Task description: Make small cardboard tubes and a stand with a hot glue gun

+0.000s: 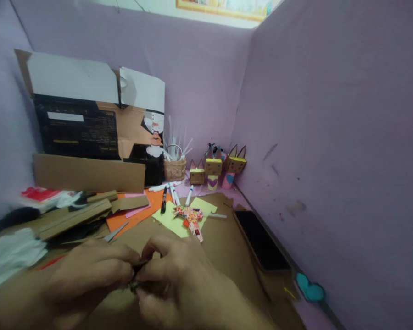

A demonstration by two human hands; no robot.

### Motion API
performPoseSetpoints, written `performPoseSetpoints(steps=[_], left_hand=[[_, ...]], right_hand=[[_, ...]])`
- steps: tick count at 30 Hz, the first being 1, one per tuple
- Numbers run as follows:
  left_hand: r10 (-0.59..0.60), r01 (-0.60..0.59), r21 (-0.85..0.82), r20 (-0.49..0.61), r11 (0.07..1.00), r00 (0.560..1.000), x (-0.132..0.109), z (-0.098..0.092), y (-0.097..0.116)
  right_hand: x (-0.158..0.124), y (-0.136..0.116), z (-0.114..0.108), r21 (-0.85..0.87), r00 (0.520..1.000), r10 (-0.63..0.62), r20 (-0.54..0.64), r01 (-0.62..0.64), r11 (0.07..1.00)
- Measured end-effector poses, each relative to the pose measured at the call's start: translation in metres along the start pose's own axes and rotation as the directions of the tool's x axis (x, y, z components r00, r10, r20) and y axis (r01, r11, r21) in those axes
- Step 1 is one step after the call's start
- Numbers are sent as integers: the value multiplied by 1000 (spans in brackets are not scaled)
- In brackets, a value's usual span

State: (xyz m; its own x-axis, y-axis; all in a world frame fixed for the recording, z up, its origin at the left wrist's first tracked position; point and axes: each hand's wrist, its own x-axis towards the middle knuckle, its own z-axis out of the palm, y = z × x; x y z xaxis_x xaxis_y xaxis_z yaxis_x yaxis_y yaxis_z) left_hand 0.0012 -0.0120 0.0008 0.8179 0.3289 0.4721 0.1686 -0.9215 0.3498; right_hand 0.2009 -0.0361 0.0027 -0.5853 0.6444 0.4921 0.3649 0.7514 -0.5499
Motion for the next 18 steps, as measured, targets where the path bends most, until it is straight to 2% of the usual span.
performPoseSetpoints(steps=[4,8,13,15,18], left_hand=[[25,-25,2,24,1000,999,-1,-4,3],[-17,13,66,55,998,998,-1,-8,6],[64,-68,103,39,992,997,-1,-8,8],[42,-45,111,25,993,999,1,-11,11],[-21,9,123,97,992,995,5,-16,16]], right_hand=[[-2,1,4,51,999,-19,-44,21,998],[-1,0,6,43,998,7,-70,-4,999],[0,0,4,63,996,24,-84,-18,998],[0,1,3,63,998,25,-66,-21,998],[-1,1,1,70,999,11,-47,-8,997]])
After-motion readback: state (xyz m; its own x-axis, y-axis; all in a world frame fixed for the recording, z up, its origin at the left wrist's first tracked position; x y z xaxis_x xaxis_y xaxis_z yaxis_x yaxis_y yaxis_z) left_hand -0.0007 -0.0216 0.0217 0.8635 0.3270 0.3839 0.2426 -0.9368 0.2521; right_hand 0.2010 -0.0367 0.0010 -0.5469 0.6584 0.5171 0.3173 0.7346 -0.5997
